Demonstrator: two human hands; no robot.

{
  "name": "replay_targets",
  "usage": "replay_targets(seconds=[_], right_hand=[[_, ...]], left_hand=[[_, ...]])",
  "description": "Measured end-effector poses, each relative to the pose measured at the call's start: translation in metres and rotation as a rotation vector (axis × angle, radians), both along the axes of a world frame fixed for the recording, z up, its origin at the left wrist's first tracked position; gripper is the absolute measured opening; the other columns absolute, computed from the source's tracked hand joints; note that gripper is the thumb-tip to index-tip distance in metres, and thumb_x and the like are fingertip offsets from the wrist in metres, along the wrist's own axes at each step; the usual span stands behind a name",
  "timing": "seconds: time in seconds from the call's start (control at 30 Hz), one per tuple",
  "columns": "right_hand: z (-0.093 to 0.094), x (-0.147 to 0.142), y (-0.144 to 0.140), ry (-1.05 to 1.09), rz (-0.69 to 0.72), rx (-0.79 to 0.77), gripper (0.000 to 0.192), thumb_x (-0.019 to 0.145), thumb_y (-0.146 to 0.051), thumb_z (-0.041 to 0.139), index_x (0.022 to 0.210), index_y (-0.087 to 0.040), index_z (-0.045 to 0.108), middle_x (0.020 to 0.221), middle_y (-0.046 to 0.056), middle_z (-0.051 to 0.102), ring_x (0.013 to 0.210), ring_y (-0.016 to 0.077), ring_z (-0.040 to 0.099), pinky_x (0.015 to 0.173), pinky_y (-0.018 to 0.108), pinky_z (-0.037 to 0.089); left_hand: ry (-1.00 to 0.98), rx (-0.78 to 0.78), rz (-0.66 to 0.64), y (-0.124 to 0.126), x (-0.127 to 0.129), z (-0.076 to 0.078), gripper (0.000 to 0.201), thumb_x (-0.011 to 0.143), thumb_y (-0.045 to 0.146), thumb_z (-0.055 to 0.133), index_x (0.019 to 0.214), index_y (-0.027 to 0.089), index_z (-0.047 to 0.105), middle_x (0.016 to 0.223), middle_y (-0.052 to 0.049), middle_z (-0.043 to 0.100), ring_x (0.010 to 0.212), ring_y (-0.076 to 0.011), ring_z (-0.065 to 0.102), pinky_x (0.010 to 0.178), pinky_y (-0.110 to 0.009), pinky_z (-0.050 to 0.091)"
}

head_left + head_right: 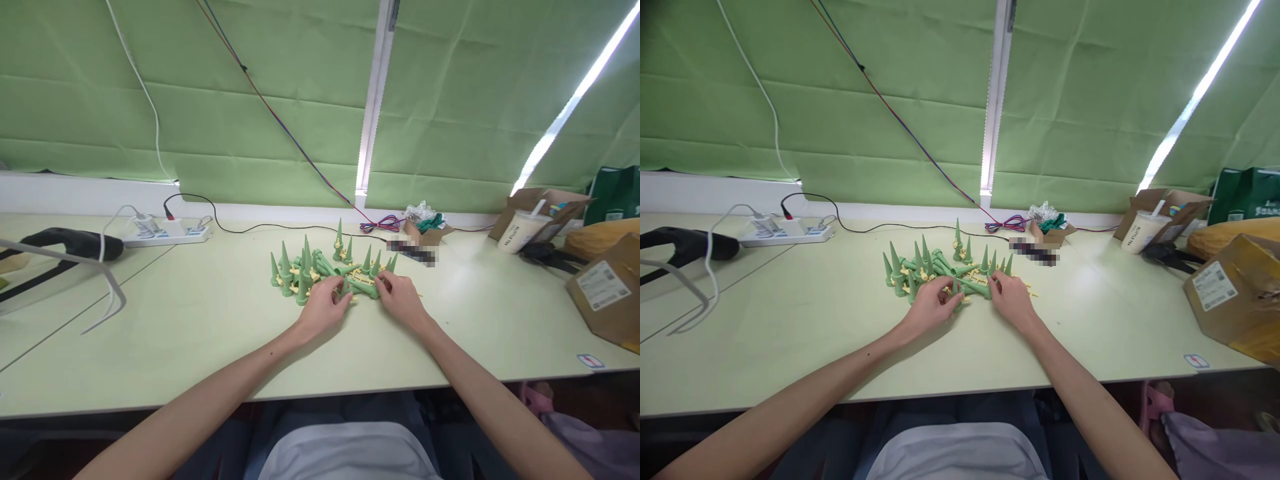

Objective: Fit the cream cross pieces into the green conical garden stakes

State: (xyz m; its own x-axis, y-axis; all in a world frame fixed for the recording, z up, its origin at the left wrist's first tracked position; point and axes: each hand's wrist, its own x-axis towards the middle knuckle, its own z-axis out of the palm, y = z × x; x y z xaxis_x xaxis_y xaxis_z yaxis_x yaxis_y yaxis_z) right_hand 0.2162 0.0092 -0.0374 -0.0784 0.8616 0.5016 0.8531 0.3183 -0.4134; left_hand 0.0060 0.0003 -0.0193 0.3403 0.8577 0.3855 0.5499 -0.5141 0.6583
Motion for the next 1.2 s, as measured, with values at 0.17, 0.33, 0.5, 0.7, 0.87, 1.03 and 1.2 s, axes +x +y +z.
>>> replay_targets(seconds=[0.17, 0.33, 0.5, 0.7, 0.87, 1.03, 1.2], right_hand=[[0.001, 0.000, -0.001, -0.004, 0.006, 0.001, 0.023, 0.092, -0.029, 0.044, 0.077, -0.020, 0.060, 0.056, -0.001, 0.058, 0.050, 0.0154, 0.049, 0.056, 0.025, 0.032], [0.001, -0.001, -0.002, 0.008, 0.017, 0.006, 0.024, 0.092, -0.028, 0.044, 0.076, -0.020, 0.059, 0.055, -0.001, 0.057, 0.049, 0.0152, 0.048, 0.055, 0.026, 0.032], [0.001, -0.001, -0.002, 0.006, 0.013, -0.001, 0.024, 0.092, -0.029, 0.044, 0.076, -0.020, 0.059, 0.056, -0.001, 0.057, 0.050, 0.0151, 0.049, 0.056, 0.025, 0.033], [0.002, -0.001, -0.002, 0.018, 0.015, -0.005, 0.024, 0.092, -0.030, 0.044, 0.074, -0.020, 0.058, 0.055, -0.001, 0.057, 0.051, 0.0150, 0.049, 0.057, 0.025, 0.033], [0.003, -0.002, -0.003, 0.025, 0.020, 0.003, 0.025, 0.092, -0.030, 0.044, 0.075, -0.020, 0.059, 0.056, 0.000, 0.057, 0.050, 0.0151, 0.049, 0.057, 0.026, 0.034], [0.002, -0.001, -0.003, 0.020, 0.019, 0.007, 0.024, 0.092, -0.030, 0.044, 0.075, -0.020, 0.059, 0.056, 0.000, 0.057, 0.051, 0.0153, 0.049, 0.057, 0.026, 0.035], [0.001, -0.001, -0.002, 0.020, 0.025, 0.012, 0.025, 0.092, -0.030, 0.044, 0.075, -0.020, 0.060, 0.055, 0.000, 0.058, 0.050, 0.0155, 0.050, 0.057, 0.026, 0.035]], left_hand=[[-0.031, -0.014, 0.022, -0.002, 0.000, 0.003, 0.023, 0.081, 0.036, 0.058, 0.095, 0.018, 0.056, 0.084, 0.000, 0.061, 0.055, -0.0110, 0.051, 0.058, -0.026, 0.041], [0.024, -0.020, 0.034, -0.005, -0.003, 0.005, 0.037, 0.080, 0.044, 0.061, 0.107, 0.020, 0.052, 0.099, -0.005, 0.061, 0.068, -0.0160, 0.057, 0.066, -0.030, 0.045], [0.095, -0.044, 0.059, -0.008, -0.008, 0.004, 0.057, 0.079, 0.052, 0.063, 0.123, 0.020, 0.045, 0.106, -0.010, 0.060, 0.096, -0.0275, 0.058, 0.073, -0.033, 0.045], [0.165, -0.100, 0.043, -0.009, -0.010, 0.004, 0.068, 0.077, 0.061, 0.060, 0.128, 0.019, 0.042, 0.093, -0.008, 0.061, 0.086, -0.0275, 0.059, 0.069, -0.033, 0.044], [0.238, -0.083, 0.050, -0.009, -0.010, 0.004, 0.065, 0.078, 0.064, 0.056, 0.125, 0.021, 0.043, 0.092, -0.008, 0.060, 0.089, -0.0292, 0.058, 0.067, -0.033, 0.043], [0.266, -0.047, 0.042, -0.010, -0.010, 0.005, 0.052, 0.081, 0.061, 0.054, 0.111, 0.020, 0.048, 0.093, -0.009, 0.059, 0.091, -0.0297, 0.058, 0.065, -0.032, 0.041], [0.276, -0.032, 0.045, -0.008, -0.011, 0.003, 0.047, 0.081, 0.060, 0.054, 0.103, 0.019, 0.049, 0.095, -0.010, 0.059, 0.088, -0.0287, 0.059, 0.065, -0.032, 0.041]])
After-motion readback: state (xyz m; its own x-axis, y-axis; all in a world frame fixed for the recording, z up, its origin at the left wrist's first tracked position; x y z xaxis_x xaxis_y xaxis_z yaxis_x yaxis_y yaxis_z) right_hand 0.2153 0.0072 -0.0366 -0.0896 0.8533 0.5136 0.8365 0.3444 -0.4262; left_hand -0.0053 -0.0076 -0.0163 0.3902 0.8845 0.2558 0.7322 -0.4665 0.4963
